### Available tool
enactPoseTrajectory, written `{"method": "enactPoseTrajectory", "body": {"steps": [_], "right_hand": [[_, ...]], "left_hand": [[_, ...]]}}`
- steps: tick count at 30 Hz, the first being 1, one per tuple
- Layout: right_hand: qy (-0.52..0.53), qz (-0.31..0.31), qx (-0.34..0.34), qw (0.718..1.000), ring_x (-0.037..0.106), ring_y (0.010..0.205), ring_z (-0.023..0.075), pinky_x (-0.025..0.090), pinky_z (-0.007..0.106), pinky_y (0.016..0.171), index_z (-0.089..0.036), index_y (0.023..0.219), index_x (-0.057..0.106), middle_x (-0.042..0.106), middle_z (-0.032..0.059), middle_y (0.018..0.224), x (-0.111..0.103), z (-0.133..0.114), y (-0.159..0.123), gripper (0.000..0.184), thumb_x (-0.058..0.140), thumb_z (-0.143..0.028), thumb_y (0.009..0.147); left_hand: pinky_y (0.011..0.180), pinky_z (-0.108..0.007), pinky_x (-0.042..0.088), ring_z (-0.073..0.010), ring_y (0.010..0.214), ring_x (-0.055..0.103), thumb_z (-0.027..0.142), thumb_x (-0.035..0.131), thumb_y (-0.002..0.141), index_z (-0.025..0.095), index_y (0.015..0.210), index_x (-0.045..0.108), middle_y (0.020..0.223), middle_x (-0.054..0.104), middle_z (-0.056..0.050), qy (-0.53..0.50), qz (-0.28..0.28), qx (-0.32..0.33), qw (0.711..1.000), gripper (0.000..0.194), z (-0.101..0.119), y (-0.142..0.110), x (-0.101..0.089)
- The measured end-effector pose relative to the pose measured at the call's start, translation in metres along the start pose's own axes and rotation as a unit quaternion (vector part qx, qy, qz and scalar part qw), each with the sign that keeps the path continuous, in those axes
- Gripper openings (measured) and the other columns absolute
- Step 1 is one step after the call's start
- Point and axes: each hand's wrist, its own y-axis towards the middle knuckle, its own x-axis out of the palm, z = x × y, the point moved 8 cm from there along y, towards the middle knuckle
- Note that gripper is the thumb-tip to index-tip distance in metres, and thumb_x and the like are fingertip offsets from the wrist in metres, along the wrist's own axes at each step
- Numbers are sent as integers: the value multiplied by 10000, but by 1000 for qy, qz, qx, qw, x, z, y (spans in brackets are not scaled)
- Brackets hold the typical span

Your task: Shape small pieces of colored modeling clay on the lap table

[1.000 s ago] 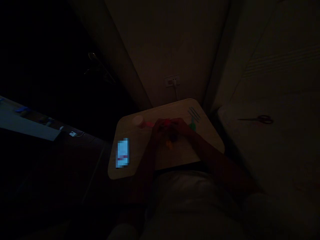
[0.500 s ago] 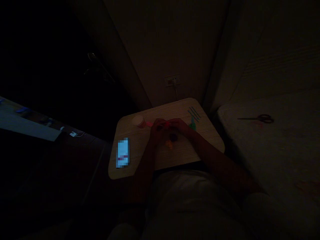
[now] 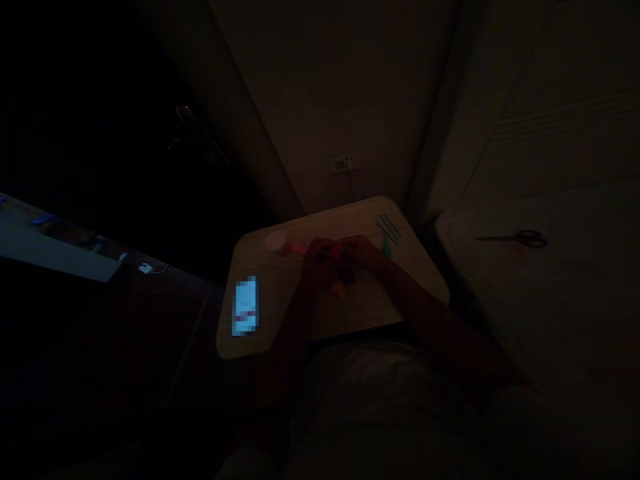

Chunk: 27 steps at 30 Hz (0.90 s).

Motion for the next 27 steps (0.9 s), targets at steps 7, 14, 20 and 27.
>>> {"method": "enactPoseTrajectory", "body": {"steps": [7, 14, 20, 27], "right_hand": [[85, 15, 10, 996, 587, 698, 171, 466, 287, 678, -144, 774, 746, 694, 33, 724, 0, 4, 0, 407, 692, -547, 784], [149, -5, 26, 988, 606, 716, 166, 498, 291, 707, -159, 797, 735, 709, 34, 760, 4, 5, -2, 457, 711, -616, 796], [52, -40, -7, 998, 635, 757, 184, 497, 283, 710, -131, 926, 780, 742, 49, 825, 9, -4, -2, 454, 785, -549, 748], [41, -29, -10, 999, 652, 757, 195, 505, 295, 715, -145, 917, 793, 756, 51, 826, 7, -3, -2, 443, 762, -558, 761]], "left_hand": [[1040, -425, 476, -257, 1181, 611, 481, 659, 924, 249, 1227, 700, 1245, 662, -98, -72, -64, -21, 995, 384, -2, 0, 9], [935, -386, 515, -229, 1055, 636, 470, 741, 863, 235, 1108, 725, 1109, 682, -83, -2, -11, 4, 1000, 340, 2, -1, 3], [838, -351, 516, -200, 923, 624, 452, 708, 896, 223, 985, 754, 971, 670, -65, 31, 12, 7, 999, 250, 8, 0, 0], [824, -338, 519, -196, 914, 624, 440, 734, 874, 220, 996, 753, 965, 658, -58, 23, 3, -6, 1000, 252, 0, -1, 2]]}}
